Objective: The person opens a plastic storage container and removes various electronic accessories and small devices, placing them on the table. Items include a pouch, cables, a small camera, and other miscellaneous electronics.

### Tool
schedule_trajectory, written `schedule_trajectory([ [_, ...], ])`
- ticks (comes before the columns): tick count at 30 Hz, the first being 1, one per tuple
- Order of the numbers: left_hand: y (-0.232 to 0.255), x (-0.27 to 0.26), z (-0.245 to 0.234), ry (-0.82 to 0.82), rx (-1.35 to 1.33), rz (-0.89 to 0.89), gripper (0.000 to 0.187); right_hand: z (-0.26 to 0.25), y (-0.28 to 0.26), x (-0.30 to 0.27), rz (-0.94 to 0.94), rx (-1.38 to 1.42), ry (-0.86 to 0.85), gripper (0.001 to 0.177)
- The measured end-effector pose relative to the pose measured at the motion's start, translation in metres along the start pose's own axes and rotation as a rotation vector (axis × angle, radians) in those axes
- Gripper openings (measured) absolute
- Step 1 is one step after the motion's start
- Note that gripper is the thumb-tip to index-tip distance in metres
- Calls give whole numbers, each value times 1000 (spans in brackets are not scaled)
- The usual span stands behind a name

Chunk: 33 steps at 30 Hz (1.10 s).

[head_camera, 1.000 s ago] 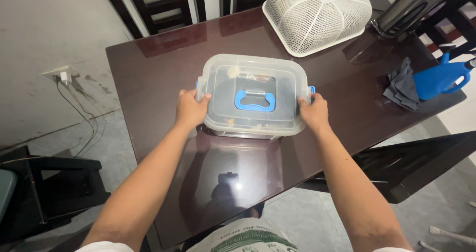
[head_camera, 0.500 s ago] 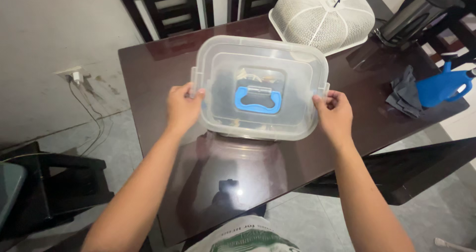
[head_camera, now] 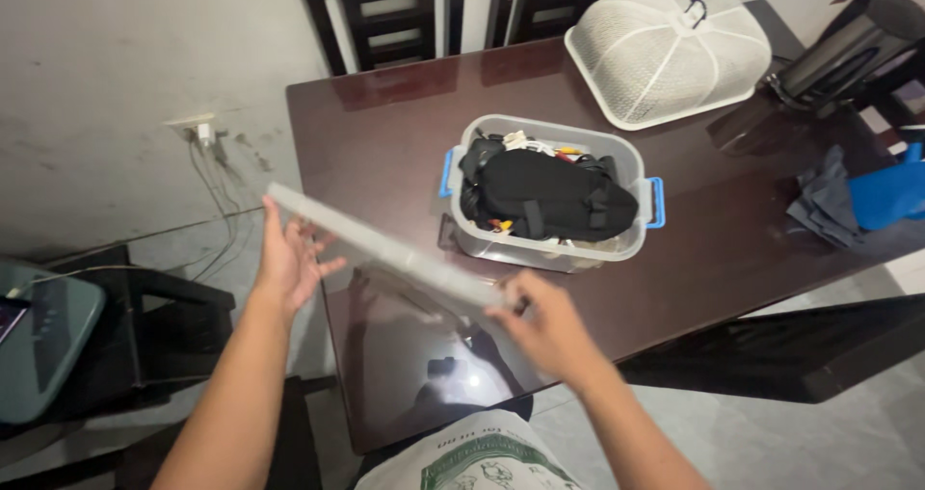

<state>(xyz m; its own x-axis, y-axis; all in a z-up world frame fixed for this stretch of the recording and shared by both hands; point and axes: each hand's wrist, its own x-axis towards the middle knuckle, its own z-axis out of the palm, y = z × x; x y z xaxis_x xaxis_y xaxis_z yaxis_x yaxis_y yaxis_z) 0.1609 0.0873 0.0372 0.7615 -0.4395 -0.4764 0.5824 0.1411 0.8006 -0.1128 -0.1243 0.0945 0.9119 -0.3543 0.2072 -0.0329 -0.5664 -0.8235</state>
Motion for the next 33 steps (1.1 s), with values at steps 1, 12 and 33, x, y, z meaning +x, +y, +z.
schedule_trajectory([
  [1, -2, -4, -6, -32, -80, -41, 95, 8, -2, -2, 7, -13, -29, 29],
  [12, -114, 36, -100, -276, 28, -340, 43, 8, 58, -50, 24, -127, 29, 27],
  [33, -246, -43, 93, -626, 488, -663, 26, -187, 134, -99, 1004, 665, 429, 54],
])
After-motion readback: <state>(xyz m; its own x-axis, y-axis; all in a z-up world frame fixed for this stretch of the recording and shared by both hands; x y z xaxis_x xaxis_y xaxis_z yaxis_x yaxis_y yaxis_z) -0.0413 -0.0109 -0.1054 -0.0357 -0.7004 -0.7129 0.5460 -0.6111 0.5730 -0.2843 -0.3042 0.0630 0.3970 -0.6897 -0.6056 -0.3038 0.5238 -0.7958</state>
